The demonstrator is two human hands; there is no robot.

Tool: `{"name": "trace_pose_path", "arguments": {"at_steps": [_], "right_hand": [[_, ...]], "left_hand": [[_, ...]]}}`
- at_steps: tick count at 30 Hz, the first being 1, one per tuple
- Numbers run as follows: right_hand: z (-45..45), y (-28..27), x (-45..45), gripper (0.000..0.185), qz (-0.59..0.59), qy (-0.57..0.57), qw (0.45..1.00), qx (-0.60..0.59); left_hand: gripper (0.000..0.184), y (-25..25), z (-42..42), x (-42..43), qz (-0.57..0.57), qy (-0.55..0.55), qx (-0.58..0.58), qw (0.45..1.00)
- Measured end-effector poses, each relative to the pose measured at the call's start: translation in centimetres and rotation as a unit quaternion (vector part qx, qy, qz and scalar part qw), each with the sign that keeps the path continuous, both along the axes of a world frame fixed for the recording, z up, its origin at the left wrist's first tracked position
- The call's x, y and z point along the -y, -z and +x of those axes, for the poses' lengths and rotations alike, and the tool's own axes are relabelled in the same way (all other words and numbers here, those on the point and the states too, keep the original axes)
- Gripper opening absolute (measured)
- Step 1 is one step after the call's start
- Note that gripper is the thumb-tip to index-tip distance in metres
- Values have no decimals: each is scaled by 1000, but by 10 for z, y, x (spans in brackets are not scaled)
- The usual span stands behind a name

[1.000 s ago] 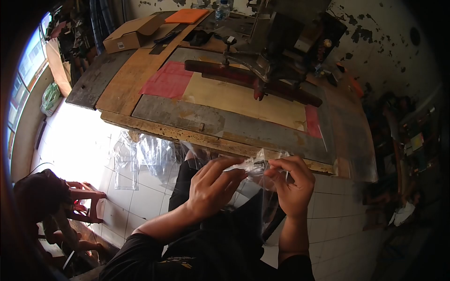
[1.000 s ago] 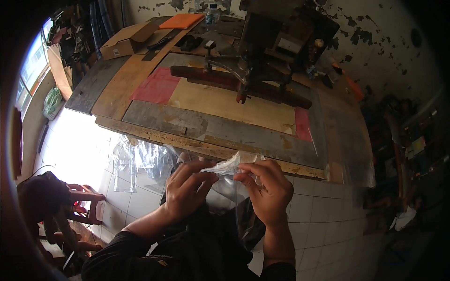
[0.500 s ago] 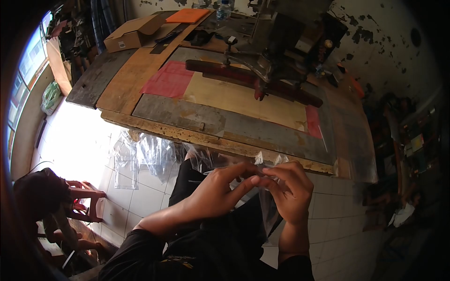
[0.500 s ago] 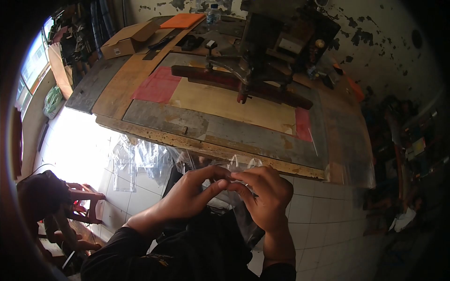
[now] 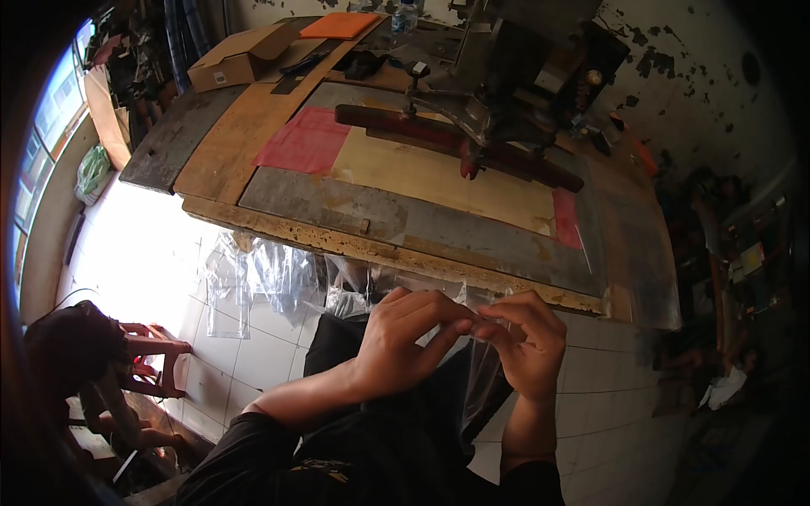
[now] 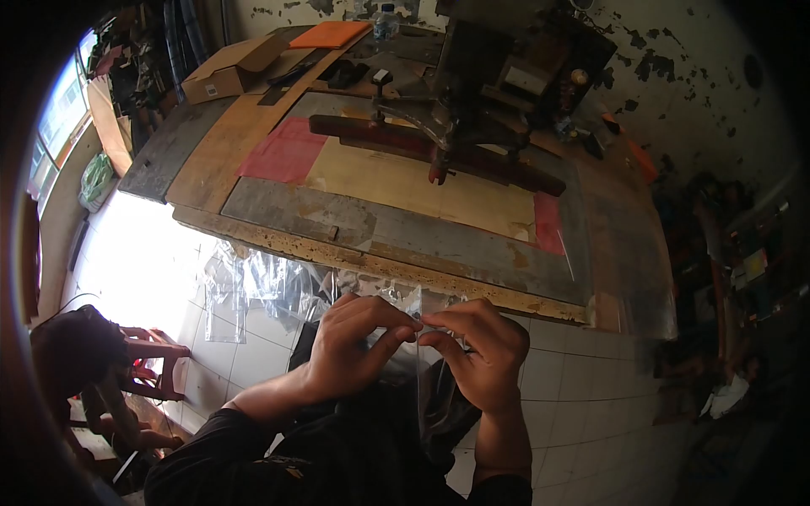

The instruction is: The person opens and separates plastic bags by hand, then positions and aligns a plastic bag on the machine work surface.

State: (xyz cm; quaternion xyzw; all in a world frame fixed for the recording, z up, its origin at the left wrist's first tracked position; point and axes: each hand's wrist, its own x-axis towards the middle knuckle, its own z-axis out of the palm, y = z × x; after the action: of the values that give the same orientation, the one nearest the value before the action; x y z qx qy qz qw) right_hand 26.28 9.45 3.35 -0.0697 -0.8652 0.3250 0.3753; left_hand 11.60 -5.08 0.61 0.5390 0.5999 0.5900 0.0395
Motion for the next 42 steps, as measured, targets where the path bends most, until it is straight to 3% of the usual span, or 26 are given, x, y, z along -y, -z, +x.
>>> {"name": "trace_pose_path", "arguments": {"at_steps": [2,11,15,17,18,20,24,27,29,36,42], "right_hand": [[1,3,0,27,-32,0,999,-5],[-2,3,1,13,44,9,999,-27],[-1,6,0,14,51,1,998,-32],[-4,4,10,22,-122,-6,989,-87],[-2,0,8,22,-122,-6,989,-87],[1,-9,1,32,5,-31,999,-36],[4,-10,4,37,-42,-28,998,-23],[4,-9,2,33,8,-23,999,-26],[4,-11,3,29,47,-13,999,-15],[5,-8,-1,31,54,-38,998,2],[4,-9,3,25,-29,-31,999,6]], "left_hand": [[13,2,1,-3,47,-54,-76,995],[24,-1,7,-12,133,-156,-169,964],[29,9,5,-16,140,-81,-150,975],[33,6,0,-15,149,-58,-157,975],[33,6,-1,-15,149,-58,-158,974],[31,6,-3,-14,148,-43,-152,976],[32,-1,-5,-7,123,-44,-180,975],[30,-7,-4,-4,92,-51,-198,975],[30,-10,-3,-8,134,-50,-178,973],[31,-1,-6,-8,123,-10,-165,979],[25,-4,-7,-9,108,-13,-136,985]]}}
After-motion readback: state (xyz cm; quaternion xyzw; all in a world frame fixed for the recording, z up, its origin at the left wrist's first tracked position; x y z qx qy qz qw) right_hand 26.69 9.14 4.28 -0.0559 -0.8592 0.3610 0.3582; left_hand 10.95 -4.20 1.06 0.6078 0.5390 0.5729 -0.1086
